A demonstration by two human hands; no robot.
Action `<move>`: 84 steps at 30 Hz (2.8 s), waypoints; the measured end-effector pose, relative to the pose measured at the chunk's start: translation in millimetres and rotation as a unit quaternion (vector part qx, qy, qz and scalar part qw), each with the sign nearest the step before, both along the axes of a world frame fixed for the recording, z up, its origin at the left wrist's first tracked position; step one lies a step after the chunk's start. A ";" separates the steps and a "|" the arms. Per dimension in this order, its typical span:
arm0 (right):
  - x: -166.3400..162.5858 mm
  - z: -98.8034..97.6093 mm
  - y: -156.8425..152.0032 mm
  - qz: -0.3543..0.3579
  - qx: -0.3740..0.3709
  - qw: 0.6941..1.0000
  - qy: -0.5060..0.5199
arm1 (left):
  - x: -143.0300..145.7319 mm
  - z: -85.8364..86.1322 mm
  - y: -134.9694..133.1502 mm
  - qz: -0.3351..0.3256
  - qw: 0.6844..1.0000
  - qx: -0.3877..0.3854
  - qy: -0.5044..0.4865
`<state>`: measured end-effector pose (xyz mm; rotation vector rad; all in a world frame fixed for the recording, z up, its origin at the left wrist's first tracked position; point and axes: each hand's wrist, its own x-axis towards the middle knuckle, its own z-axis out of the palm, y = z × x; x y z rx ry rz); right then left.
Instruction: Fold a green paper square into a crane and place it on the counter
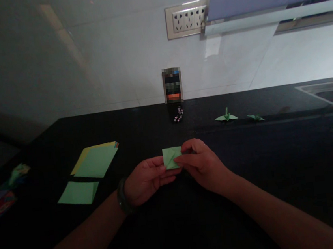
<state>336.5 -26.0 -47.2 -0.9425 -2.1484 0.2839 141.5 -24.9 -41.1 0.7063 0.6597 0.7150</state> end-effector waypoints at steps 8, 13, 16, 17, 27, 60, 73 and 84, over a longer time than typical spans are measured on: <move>-8.7 4.0 -3.0 -0.033 -0.080 0.994 0.069 | 0.0 -2.4 -1.6 -0.013 0.999 0.037 0.015; -14.7 0.1 -4.5 -0.076 -0.160 0.978 0.114 | 1.6 -1.4 -2.6 -0.011 0.999 0.033 0.025; -16.0 -1.1 -5.2 -0.084 -0.172 0.975 0.115 | 2.8 0.5 -3.0 -0.007 1.000 0.023 0.019; -16.3 -0.9 -5.4 -0.085 -0.169 0.975 0.114 | 3.2 1.1 -3.1 -0.006 1.000 0.020 0.017; -15.6 2.3 -4.2 -0.079 -0.154 0.979 0.110 | 4.8 0.3 -2.5 -0.004 0.987 0.001 0.162; -18.2 1.4 -4.3 -0.110 -0.241 0.956 0.129 | 12.1 -6.0 -6.4 -0.021 0.920 0.208 0.331; -20.5 4.1 -4.5 -0.132 -0.237 0.956 0.109 | 14.0 -8.2 -7.7 -0.017 0.942 0.175 0.286; -20.3 6.2 -5.5 -0.130 -0.253 0.952 0.114 | 16.8 -4.4 -7.9 -0.004 0.939 0.162 0.302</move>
